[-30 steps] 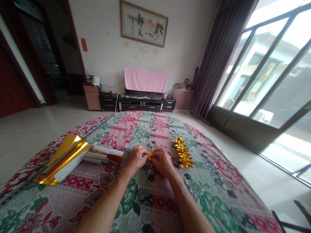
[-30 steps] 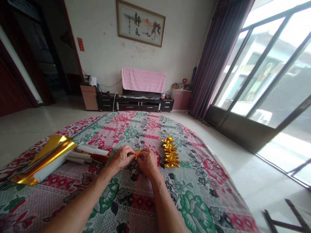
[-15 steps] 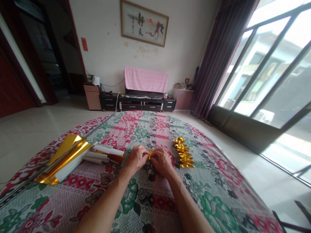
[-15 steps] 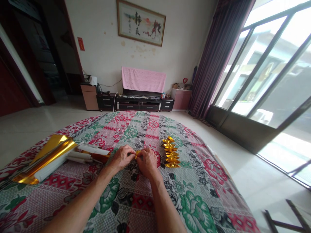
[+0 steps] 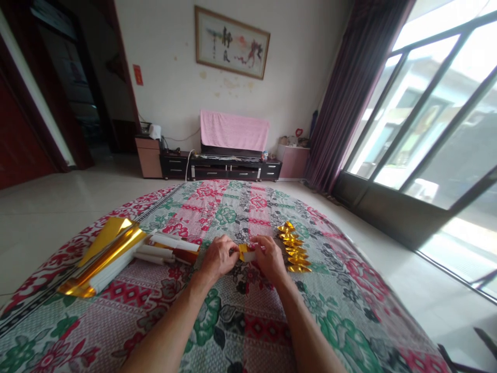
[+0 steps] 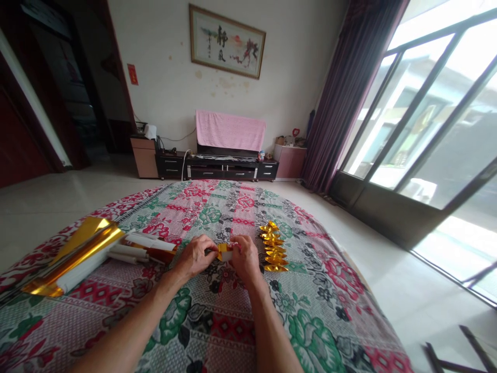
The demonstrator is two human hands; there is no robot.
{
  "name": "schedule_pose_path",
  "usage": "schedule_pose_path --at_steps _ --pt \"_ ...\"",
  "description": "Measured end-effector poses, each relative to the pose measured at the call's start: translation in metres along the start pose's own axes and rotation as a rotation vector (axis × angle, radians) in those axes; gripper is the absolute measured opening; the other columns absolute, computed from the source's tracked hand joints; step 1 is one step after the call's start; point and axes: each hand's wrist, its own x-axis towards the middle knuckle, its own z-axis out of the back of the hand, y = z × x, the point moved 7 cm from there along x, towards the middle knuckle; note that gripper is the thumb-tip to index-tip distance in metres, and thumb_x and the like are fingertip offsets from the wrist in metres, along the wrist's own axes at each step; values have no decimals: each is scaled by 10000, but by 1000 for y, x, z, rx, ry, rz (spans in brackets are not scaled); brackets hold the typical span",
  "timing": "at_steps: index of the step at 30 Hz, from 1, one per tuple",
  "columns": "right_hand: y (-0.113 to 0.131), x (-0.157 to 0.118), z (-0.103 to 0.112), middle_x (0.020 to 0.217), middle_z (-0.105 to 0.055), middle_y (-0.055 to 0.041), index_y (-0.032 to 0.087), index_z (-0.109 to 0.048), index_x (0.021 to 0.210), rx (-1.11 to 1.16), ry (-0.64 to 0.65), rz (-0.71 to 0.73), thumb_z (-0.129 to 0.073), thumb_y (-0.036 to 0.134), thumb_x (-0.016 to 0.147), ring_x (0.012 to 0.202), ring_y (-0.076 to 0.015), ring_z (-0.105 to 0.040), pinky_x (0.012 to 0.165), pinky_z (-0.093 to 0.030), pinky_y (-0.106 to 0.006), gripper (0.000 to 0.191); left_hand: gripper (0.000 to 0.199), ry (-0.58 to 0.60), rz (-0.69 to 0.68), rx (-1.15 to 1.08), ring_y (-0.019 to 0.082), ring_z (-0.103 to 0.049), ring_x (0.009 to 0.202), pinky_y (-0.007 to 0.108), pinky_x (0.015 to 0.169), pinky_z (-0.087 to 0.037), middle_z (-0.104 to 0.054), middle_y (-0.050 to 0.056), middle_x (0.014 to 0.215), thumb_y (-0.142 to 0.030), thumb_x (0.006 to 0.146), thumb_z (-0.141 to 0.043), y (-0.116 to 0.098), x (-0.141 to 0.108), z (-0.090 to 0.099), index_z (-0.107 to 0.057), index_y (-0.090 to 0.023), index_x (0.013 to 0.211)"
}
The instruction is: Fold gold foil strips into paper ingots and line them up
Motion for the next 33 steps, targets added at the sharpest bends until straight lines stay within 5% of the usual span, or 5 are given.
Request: schedule_pose_path --at_steps 5,15,33 --pt "9 -2 -9 809 -634 -38 193 -661 760 -149 133 77 -451 132 781 806 -148 -560 768 -397 -243 219 132 19 -51 38 169 -517 859 284 793 -413 -594 36 816 -218 787 -538 -5 -1 2 -669 -205 781" --pt "4 0 -15 774 -612 -33 192 -654 833 -201 173 0 -541 183 711 695 -137 -544 651 -384 -218 166 133 -33 7 63 168 -521 883 286 812 -419 -580 48 889 -186 784 -540 -1 0 6 -643 -195 868" --pt "13 -2 -13 725 -615 -16 175 -687 757 -129 373 170 -440 3 625 775 -139 -502 678 -357 -210 329 188 135 -189 16 164 -514 889 280 828 -427 -592 43 865 -183 808 -482 -25 -3 -1 -666 -207 835"
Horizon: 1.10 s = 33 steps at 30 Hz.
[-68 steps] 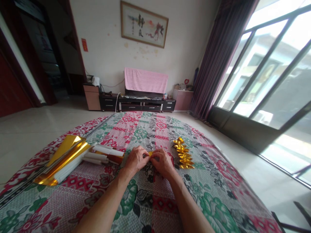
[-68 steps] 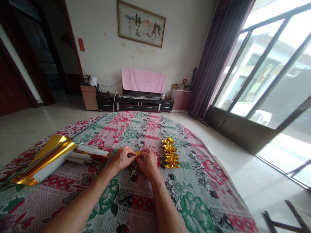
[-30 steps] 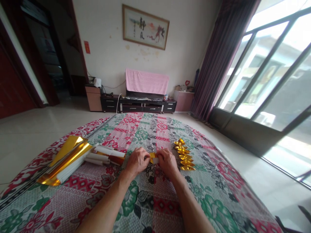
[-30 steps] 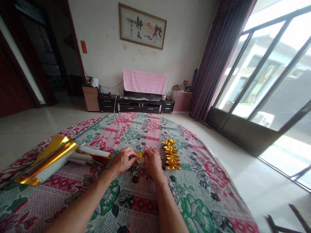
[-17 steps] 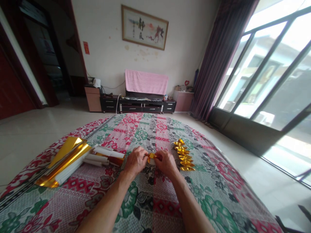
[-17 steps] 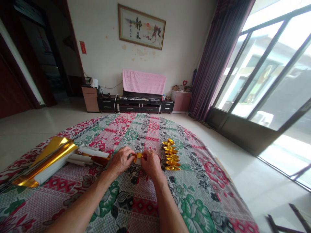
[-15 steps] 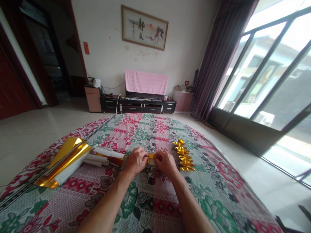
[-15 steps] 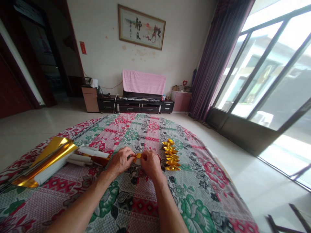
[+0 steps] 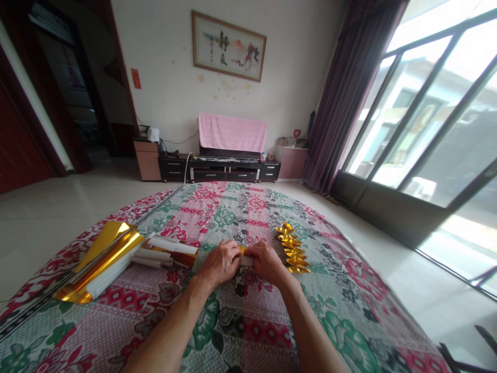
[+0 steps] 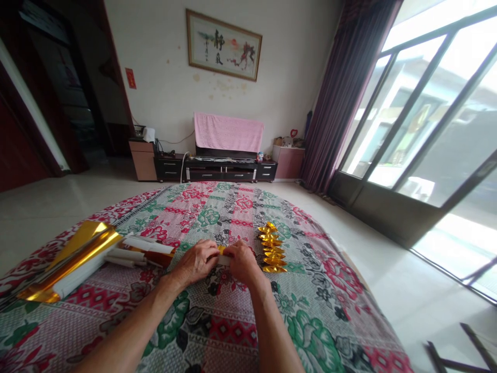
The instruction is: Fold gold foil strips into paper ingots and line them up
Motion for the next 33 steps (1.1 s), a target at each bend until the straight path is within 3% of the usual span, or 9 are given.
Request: schedule_pose_path --at_steps 13,24,28,33 --pt "11 -1 2 739 -615 -6 197 -691 806 -5 18 28 -457 20 610 754 -132 -516 680 -370 -213 352 207 -44 7 43 176 -515 913 300 852 -415 -609 43 882 -140 799 -468 5 0 3 -659 -207 840" --pt "11 -2 3 748 -609 -12 191 -678 780 22 1 50 -486 58 682 799 -138 -517 710 -372 -219 254 265 14 -12 -5 197 -517 961 308 892 -418 -607 42 999 -100 661 -536 9 -1 2 -659 -207 870" --pt "11 -3 3 760 -590 -11 202 -685 822 19 32 44 -496 72 677 798 -138 -510 706 -375 -222 272 274 48 -34 -32 190 -526 967 305 896 -417 -605 41 1037 -138 691 -550 11 -2 1 -643 -209 938" --pt "12 -5 2 825 -595 -16 202 -672 913 45 87 56 -542 91 649 820 -145 -501 727 -393 -234 315 297 0 -69 -42 179 -529 993 304 911 -408 -618 44 1068 -179 764 -540 11 -3 4 -606 -204 1052"
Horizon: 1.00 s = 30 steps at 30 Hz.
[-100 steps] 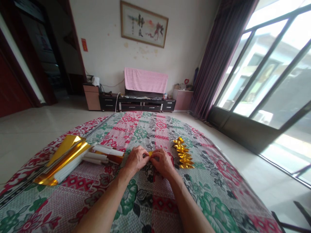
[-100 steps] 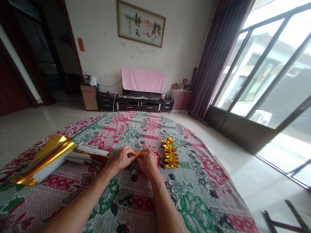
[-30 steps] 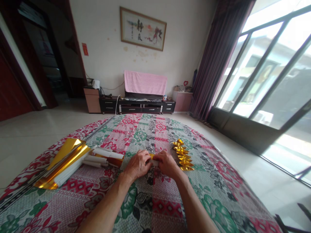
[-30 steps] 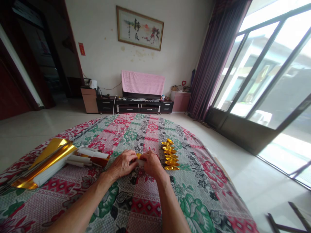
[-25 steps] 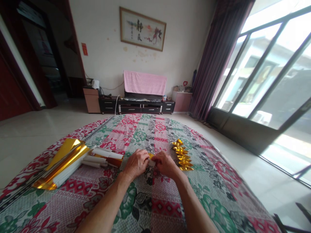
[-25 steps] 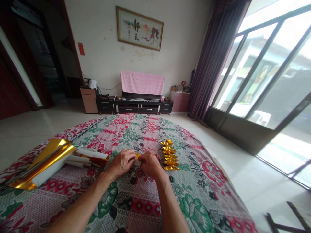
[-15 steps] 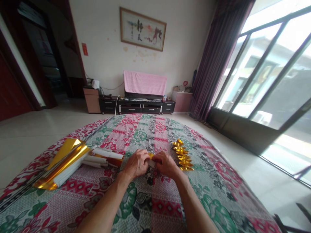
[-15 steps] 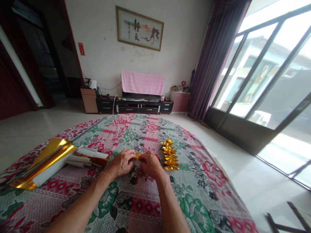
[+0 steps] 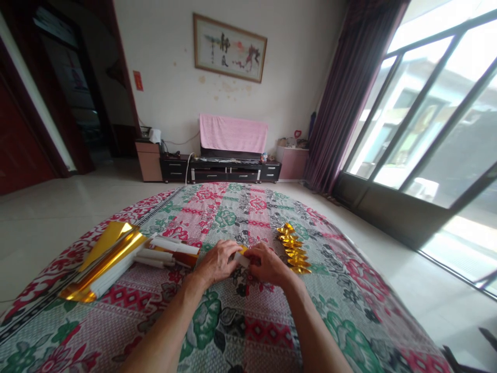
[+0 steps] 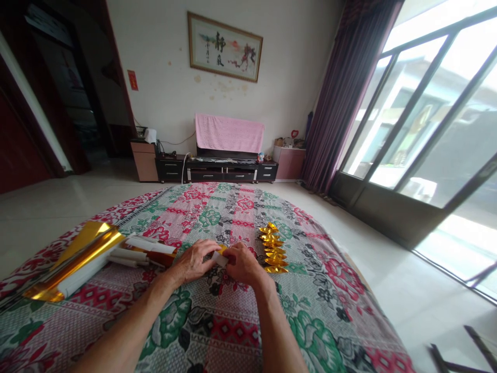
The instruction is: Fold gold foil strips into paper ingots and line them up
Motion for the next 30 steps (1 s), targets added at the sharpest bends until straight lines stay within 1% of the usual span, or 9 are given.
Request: schedule_pose_path --at_steps 4,9,12,15,17,19,22,26,30 --pt "-1 0 1 793 -592 -15 201 -680 898 0 0 -34 -554 127 681 794 -147 -506 715 -399 -243 262 274 -25 1 22 176 -532 997 314 909 -411 -624 40 1071 -202 807 -512 1 -1 -1 -594 -209 1068" --pt "0 0 2 813 -606 -14 218 -690 913 19 -8 -33 -579 127 691 815 -151 -512 735 -395 -250 264 304 -45 12 11 175 -535 1010 322 912 -415 -619 39 1091 -195 812 -498 0 -1 0 -569 -217 1106" --pt "1 0 1 797 -609 -17 219 -689 918 20 -18 -19 -587 149 713 812 -153 -513 736 -388 -253 240 342 -43 3 -2 182 -535 1011 325 918 -412 -617 38 1096 -185 773 -535 -3 -1 2 -562 -218 1112" --pt "1 -1 1 788 -605 -16 217 -683 920 23 -48 -10 -590 176 730 799 -147 -514 731 -381 -251 215 398 -22 7 -6 197 -528 1012 328 915 -412 -610 35 1097 -224 715 -610 -5 -2 3 -558 -228 1110" --pt "0 -1 2 791 -599 -18 214 -682 910 31 -70 -15 -589 201 740 788 -142 -516 719 -380 -245 194 364 -6 6 15 196 -531 985 329 896 -414 -613 31 1060 -247 718 -616 -8 -2 3 -571 -231 1078" --pt "-1 -2 2 784 -592 -15 217 -682 901 38 -83 -18 -587 224 745 772 -138 -516 704 -380 -240 183 266 4 9 51 188 -533 945 324 867 -415 -616 27 1000 -245 754 -582 -10 -1 2 -595 -230 1019" --pt "-4 -3 3 771 -582 -8 215 -685 879 47 -88 -34 -590 184 711 737 -128 -515 681 -382 -227 195 153 11 16 99 176 -523 912 311 842 -411 -602 25 939 -221 803 -517 -12 0 0 -628 -228 909" --pt "-10 -3 4 768 -596 -12 192 -692 786 62 -110 -64 -528 59 644 736 -122 -523 681 -389 -214 254 149 11 21 127 172 -508 905 300 841 -402 -580 30 915 -214 817 -495 -14 0 -1 -643 -218 833" --pt "-11 -2 3 781 -618 -24 187 -696 740 84 -124 -37 -504 53 640 788 -135 -535 727 -398 -224 255 126 2 42 147 173 -502 884 299 825 -400 -566 27 889 -242 805 -521 -17 0 -2 -644 -221 828"
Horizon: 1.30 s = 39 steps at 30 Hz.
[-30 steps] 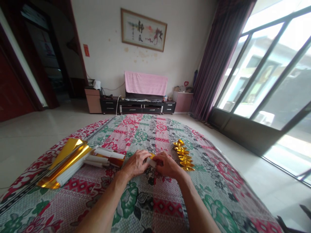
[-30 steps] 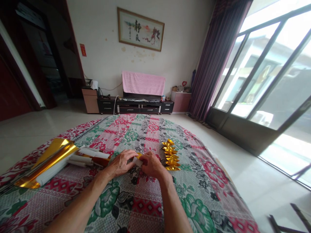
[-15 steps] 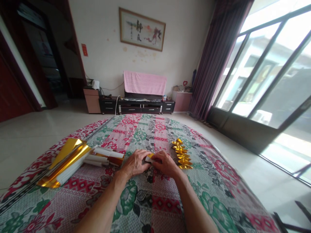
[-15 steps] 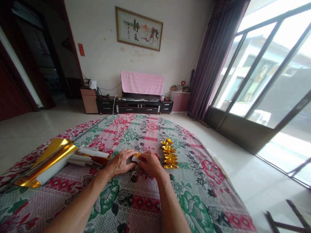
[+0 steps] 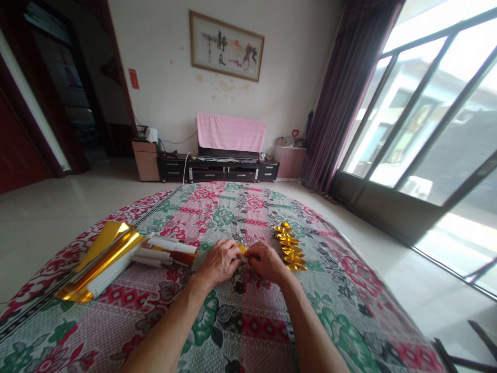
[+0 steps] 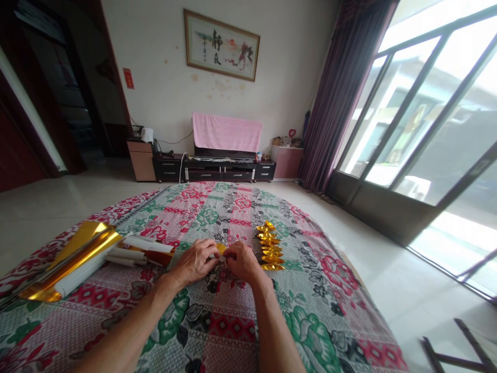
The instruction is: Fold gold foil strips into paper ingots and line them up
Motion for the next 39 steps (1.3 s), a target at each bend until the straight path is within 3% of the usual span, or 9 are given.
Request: schedule_pose_path --at_steps 5,17,29,39 --pt "-4 1 -1 791 -630 -27 189 -703 744 3 -12 -2 -508 62 645 798 -138 -542 742 -403 -228 253 163 -47 76 12 172 -503 848 302 799 -401 -566 32 847 -292 824 -499 2 3 -5 -635 -211 786" --pt "-8 2 -1 720 -637 -24 165 -694 649 -57 -118 -39 -552 114 707 695 -114 -527 657 -384 -198 161 165 -163 187 -53 154 -541 842 297 821 -415 -596 45 898 -215 776 -535 18 6 -14 -627 -186 642" --pt "-5 3 -4 652 -577 -11 166 -652 613 -155 -89 -77 -533 133 716 689 -118 -500 630 -353 -204 161 134 -128 216 -118 160 -547 877 319 849 -413 -599 45 922 -236 779 -546 24 8 -20 -660 -198 722" --pt "-5 3 -3 665 -588 -16 163 -648 615 -170 -87 -90 -518 132 718 678 -116 -497 620 -342 -204 169 178 -146 242 -91 164 -542 860 329 838 -413 -610 53 944 -198 771 -529 24 7 -19 -620 -173 619"
